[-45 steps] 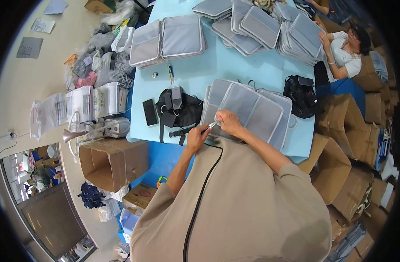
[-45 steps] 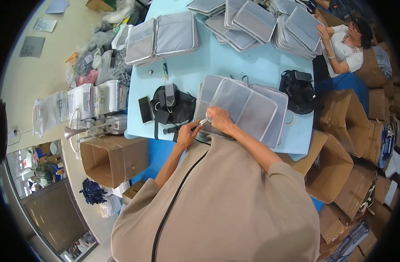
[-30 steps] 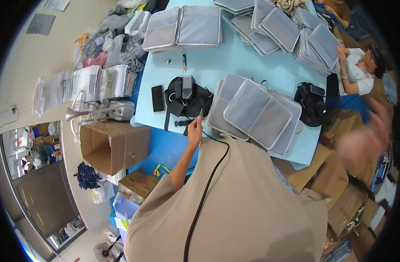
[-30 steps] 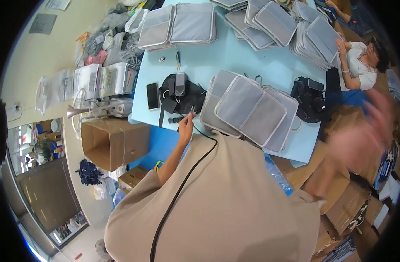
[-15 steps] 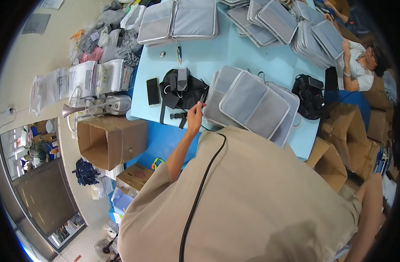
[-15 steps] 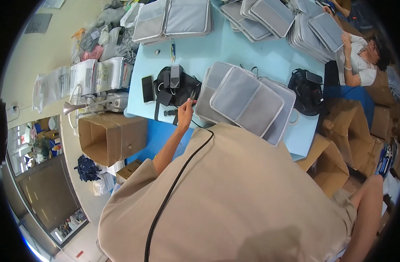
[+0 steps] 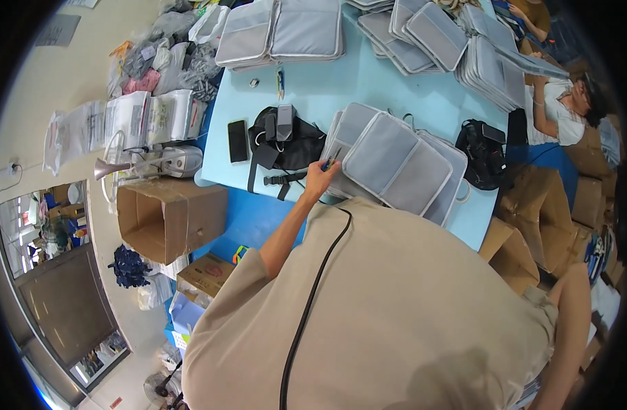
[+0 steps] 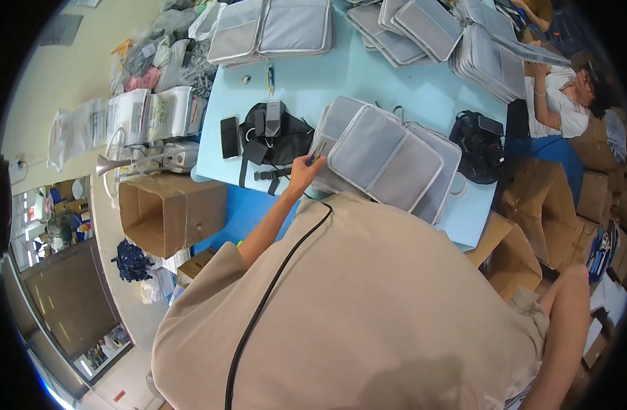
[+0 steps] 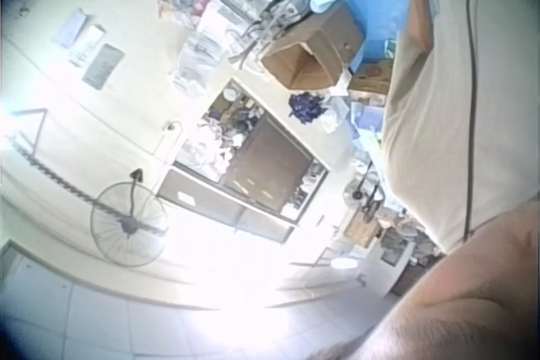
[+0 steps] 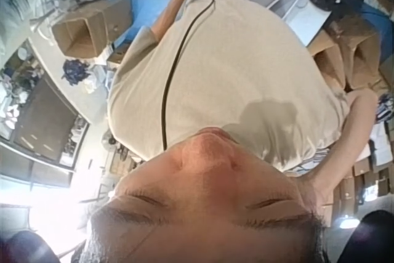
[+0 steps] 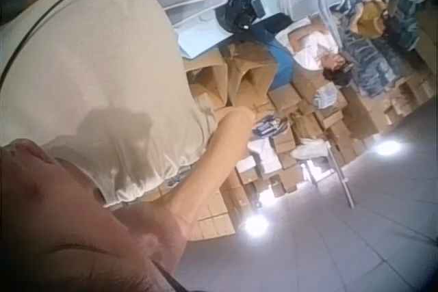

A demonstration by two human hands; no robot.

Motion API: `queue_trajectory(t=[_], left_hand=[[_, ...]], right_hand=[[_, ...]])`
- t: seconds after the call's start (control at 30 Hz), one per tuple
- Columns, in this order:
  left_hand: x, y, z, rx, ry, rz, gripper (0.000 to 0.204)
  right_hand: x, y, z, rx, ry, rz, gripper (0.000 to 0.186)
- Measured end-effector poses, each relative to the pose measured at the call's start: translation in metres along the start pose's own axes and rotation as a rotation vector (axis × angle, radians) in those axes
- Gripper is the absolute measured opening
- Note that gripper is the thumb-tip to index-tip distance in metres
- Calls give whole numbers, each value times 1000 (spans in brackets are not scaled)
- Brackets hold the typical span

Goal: Trimming excess threads from gray zippered cases using small scissors at a workshop table.

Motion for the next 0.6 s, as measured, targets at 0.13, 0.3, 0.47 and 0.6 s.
queue_trajectory(t=[0.13,0.3,0.47,0.6], left_hand=[[-2,-11,3,105,-11,15,39],[-11,-12,0,276,-64,-131,40],[-22,-3,-8,336,-133,-276,39],[-44,54,-32,375,-234,-487,34]], right_hand=[[12,-3,4,24,51,39,36],[27,-9,5,57,117,86,40],[38,-10,5,87,183,152,43],[45,-16,12,122,227,184,46]])
Point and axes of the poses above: each hand's wrist, its own z-axis towards the middle knuckle, its own x-axis out of the back of the hand, y = z × x, the point moved 9 cm from there along z, towards the middle knuckle, and after that the axes turned 12 degrees about -z, right-handed, at the moved point
